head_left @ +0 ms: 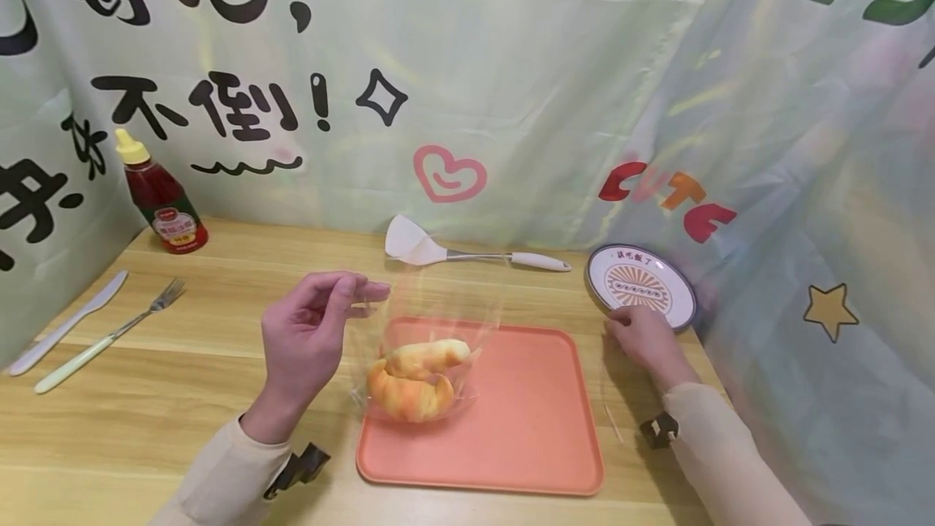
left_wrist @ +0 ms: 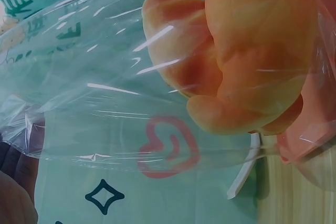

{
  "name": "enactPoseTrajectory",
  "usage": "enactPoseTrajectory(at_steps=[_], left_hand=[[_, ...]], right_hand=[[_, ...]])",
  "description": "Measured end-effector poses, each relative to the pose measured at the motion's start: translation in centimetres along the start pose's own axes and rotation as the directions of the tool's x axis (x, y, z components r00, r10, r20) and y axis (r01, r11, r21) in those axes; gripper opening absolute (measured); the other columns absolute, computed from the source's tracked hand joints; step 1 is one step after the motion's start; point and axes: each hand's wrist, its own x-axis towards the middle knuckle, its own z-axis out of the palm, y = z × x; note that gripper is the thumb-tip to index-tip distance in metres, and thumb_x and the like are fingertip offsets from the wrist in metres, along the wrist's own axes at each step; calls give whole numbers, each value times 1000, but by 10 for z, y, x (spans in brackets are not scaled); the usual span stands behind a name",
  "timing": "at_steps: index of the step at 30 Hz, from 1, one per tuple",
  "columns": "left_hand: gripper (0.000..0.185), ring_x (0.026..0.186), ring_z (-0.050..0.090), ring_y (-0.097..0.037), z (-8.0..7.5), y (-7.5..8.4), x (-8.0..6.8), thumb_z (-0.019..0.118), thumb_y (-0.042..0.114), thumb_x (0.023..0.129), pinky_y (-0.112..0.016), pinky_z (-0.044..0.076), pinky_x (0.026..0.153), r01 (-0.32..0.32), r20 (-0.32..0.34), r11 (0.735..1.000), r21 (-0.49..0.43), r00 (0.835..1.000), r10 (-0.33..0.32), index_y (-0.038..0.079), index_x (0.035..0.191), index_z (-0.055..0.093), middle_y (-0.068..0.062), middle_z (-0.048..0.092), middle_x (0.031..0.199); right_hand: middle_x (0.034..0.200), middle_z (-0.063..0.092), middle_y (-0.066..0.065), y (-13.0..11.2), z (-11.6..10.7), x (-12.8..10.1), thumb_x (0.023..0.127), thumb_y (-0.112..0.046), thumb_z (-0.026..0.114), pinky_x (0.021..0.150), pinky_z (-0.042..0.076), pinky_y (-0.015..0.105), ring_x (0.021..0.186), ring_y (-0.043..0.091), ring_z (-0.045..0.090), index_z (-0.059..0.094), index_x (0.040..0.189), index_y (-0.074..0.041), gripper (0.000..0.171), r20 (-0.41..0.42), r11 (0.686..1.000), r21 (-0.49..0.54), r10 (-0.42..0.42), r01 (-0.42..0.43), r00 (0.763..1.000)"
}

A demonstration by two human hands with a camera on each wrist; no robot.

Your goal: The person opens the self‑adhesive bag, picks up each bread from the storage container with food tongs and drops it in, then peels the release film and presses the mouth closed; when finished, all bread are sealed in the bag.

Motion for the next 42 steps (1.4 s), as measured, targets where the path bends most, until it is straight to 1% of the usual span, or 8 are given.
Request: enactPoseTrajectory(at_steps=[8,14,18,23,28,34,38,42], left_hand=[[13,80,73,-17,0,0,0,57,-17,90,-27,59,62,-4,2,1000,11,1000,4,-11,95,66,-21,72,86],[13,80,73,-17,1,1,1,57,-18,90,-27,59,62,-11,10,1000,7,1000,11,-11,95,67,-21,72,86],[12,80,73,-17,1,1,1,57,-17,90,-28,59,62,-14,12,1000,4,1000,14,-11,95,66,-21,72,86],[11,80,73,-17,0,1,1,57,-15,91,-27,59,63,-27,13,1000,3,1000,27,-12,94,66,-21,72,86],[10,80,73,-16,1,0,0,57,-16,90,-27,59,63,-30,8,1000,2,1000,30,-12,94,66,-21,72,86],[10,80,73,-16,1,0,0,57,-15,91,-27,59,63,-30,5,999,10,1000,30,-12,94,66,-21,72,86],[10,80,73,-16,1,0,0,57,-15,91,-26,59,63,-34,4,999,14,999,34,-12,94,66,-21,72,86],[9,79,73,-15,1,0,0,58,-14,91,-26,59,62,-39,3,999,19,999,39,-12,94,66,-21,72,85]], right_hand=[[96,70,21,0,-12,-6,93,-6,61,69,47,45,76,28,58,71,102,9,20,-57,997,-32,-76,75,995],[94,69,17,-8,-24,-15,97,-13,58,75,47,49,85,34,60,70,108,5,25,-121,997,-3,-81,81,989],[106,69,20,-27,-34,-23,98,-12,59,83,51,52,97,37,64,68,113,5,24,-261,980,59,-167,188,951],[111,69,12,-61,-44,-36,97,-11,64,81,51,20,96,19,66,69,116,-2,22,-390,940,131,-243,315,888],[115,68,7,-95,-50,-51,95,-8,66,85,45,10,98,0,60,67,122,-5,27,-397,875,263,-285,406,872],[117,67,4,-135,-40,-62,89,4,70,93,50,27,107,16,63,62,126,-4,39,-351,706,405,-466,581,812],[116,68,2,-157,-27,-63,87,2,73,94,51,33,107,20,63,62,127,-5,42,-339,664,421,-516,617,787],[110,69,0,-173,-14,-62,85,-2,76,88,54,33,101,19,65,65,121,-5,38,-353,659,421,-514,623,782]])
